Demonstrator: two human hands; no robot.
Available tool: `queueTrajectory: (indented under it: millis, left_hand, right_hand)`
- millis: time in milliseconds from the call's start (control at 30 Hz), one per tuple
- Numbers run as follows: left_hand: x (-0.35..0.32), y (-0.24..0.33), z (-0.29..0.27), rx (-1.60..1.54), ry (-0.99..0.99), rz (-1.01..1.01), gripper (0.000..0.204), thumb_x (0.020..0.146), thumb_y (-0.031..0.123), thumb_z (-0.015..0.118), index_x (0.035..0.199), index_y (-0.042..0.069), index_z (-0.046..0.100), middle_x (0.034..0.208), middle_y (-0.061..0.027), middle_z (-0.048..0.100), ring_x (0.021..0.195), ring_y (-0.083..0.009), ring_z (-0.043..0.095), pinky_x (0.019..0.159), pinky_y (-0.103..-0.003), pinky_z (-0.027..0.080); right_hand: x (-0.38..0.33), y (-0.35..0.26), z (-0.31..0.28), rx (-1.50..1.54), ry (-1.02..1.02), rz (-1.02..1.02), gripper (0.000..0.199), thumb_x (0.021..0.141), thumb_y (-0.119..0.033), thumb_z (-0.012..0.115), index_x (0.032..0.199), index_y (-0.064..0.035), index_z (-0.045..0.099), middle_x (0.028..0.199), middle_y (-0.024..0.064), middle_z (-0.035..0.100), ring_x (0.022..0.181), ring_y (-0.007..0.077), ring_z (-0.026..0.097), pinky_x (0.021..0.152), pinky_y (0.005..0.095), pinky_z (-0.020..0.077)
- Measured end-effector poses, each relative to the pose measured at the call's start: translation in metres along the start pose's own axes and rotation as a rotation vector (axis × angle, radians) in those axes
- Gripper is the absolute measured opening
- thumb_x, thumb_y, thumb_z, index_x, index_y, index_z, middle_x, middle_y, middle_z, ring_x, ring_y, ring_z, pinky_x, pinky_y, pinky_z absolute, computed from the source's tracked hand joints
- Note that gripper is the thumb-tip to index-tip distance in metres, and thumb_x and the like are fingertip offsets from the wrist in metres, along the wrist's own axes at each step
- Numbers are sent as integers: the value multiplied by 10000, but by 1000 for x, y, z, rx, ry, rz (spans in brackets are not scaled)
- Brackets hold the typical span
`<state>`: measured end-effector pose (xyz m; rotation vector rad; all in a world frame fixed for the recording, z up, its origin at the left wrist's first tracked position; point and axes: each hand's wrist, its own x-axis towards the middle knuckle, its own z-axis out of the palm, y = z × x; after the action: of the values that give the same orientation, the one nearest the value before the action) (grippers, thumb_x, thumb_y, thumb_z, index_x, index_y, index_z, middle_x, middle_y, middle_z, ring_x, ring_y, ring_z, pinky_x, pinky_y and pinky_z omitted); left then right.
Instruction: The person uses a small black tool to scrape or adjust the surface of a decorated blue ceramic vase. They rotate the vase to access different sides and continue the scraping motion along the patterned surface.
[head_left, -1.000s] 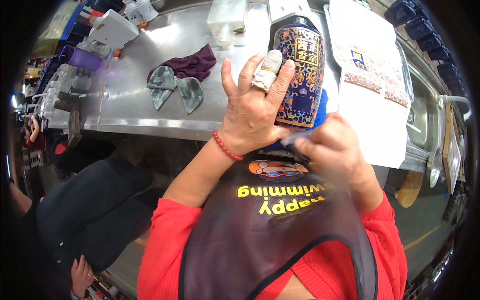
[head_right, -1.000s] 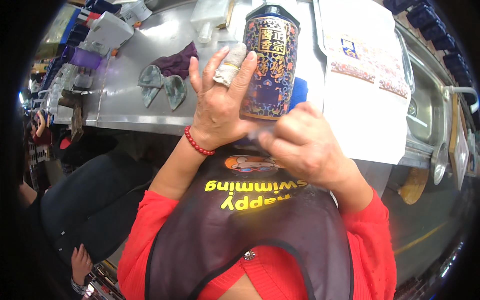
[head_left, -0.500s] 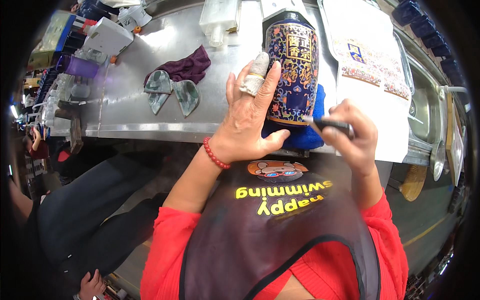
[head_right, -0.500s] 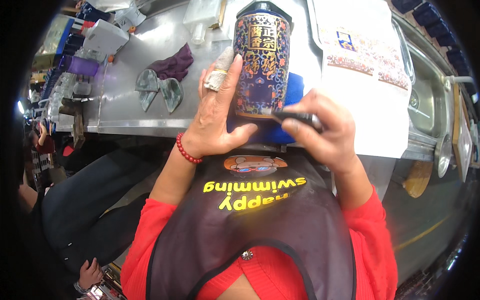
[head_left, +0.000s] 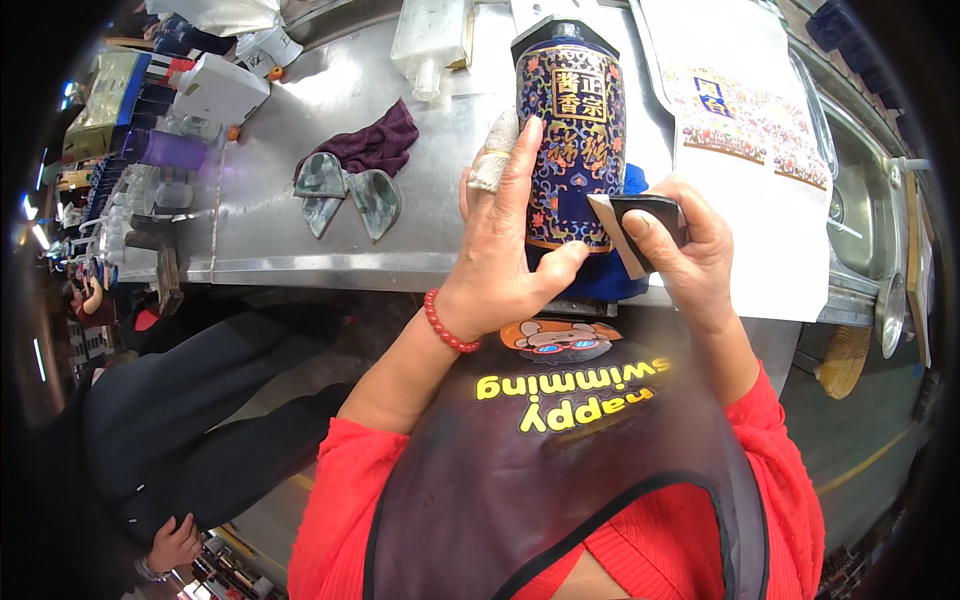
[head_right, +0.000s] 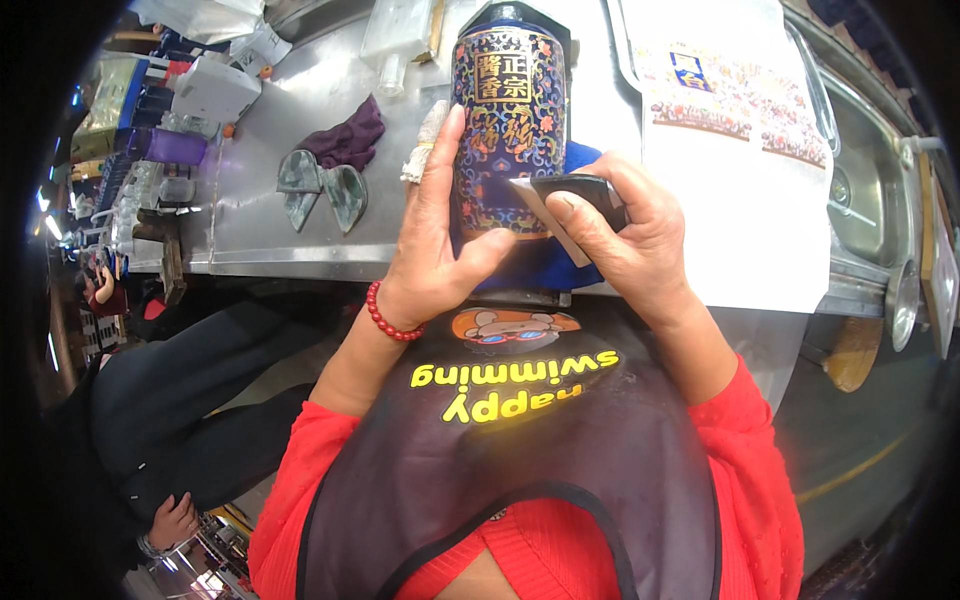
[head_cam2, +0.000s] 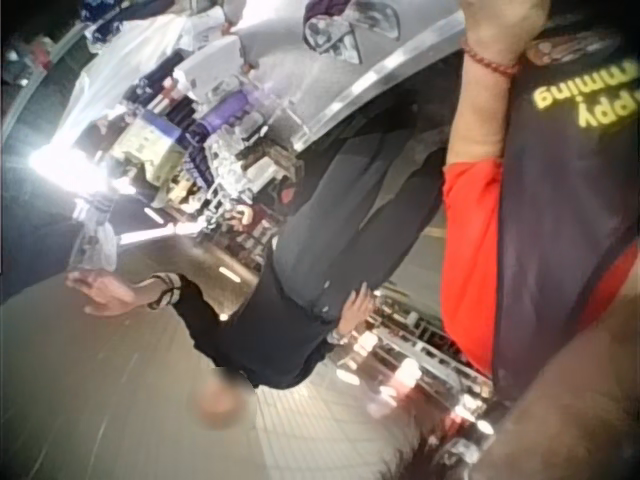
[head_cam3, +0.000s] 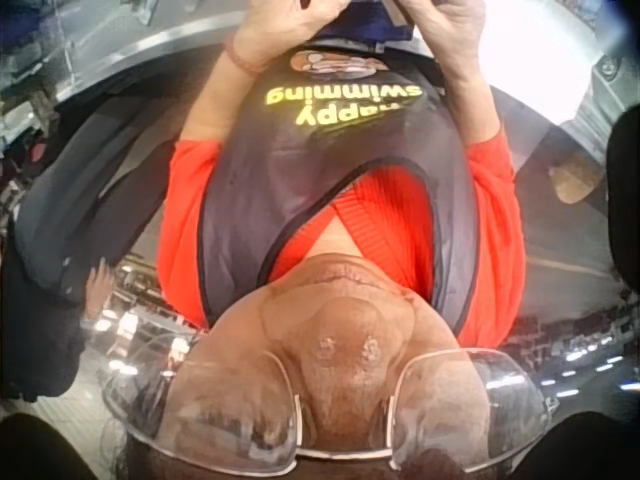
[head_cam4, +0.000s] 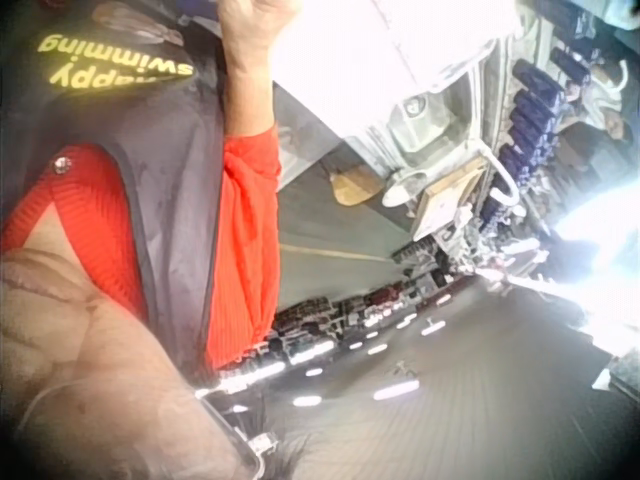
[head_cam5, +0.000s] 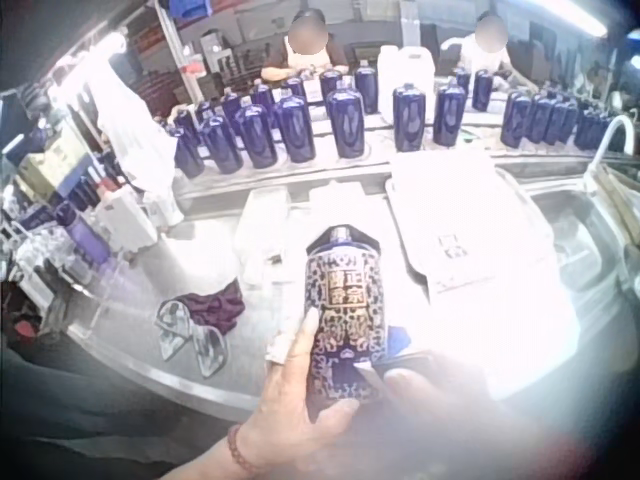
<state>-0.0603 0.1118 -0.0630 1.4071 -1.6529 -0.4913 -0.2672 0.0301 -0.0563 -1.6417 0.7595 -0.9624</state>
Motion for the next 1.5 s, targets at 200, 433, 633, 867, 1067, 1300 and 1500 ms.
queueTrajectory:
  millis: [200,433,633,867,1067,1300,1500]
  left_hand:
    - [-12,-1,-2,106,81,40,925,850,360,719,1582,-23,303,1523,-242,434,1440,-420,345,1218,-577,84]
    - [-46,13,15,801,135,421,357,930,279,641,1277,266,724,1236,40,708,1288,-222,573,1245,-601,26]
    - [-65,10,13,753,141,300,391,981,395,583,1319,239,703,1226,16,738,1309,-240,558,1242,-622,0]
    - [-59,14,5,862,71,387,436,1009,482,532,1345,249,684,1265,15,727,1347,-230,539,1245,-613,13]
    - [-51,23,22,748,72,381,426,895,363,705,1284,188,711,1210,-18,730,1331,-243,550,1247,-623,37]
    - [-80,3,25,337,176,73,574,941,134,629,1494,28,515,1434,-165,612,1404,-373,483,1212,-645,75]
    - [-83,-8,27,153,185,32,596,983,134,582,1544,-5,436,1491,-213,550,1463,-436,402,1220,-620,55]
  right_hand:
    - [1,2,0,-51,-4,-15,161,930,-155,782,961,-16,706,830,10,646,737,67,575,646,241,466]
    - [0,3,-1,19,-9,26,162,945,-139,761,954,-5,671,844,3,612,758,66,554,663,229,444]
    - [2,3,1,40,-14,27,168,944,-148,765,946,-3,680,826,7,623,746,69,568,650,240,458]
    - [0,5,1,-4,-25,6,171,974,-152,735,944,-26,623,844,-45,544,761,31,492,664,192,390]
    - [0,4,1,111,-17,82,177,955,-155,762,953,-11,658,834,-16,614,752,44,549,644,214,440]
    - [-1,8,-1,46,-42,93,157,998,-165,707,953,-49,611,841,-59,563,771,16,485,683,183,396]
    - [-2,7,0,128,-39,128,165,990,-174,721,951,-47,623,838,-51,575,761,19,505,668,183,408]
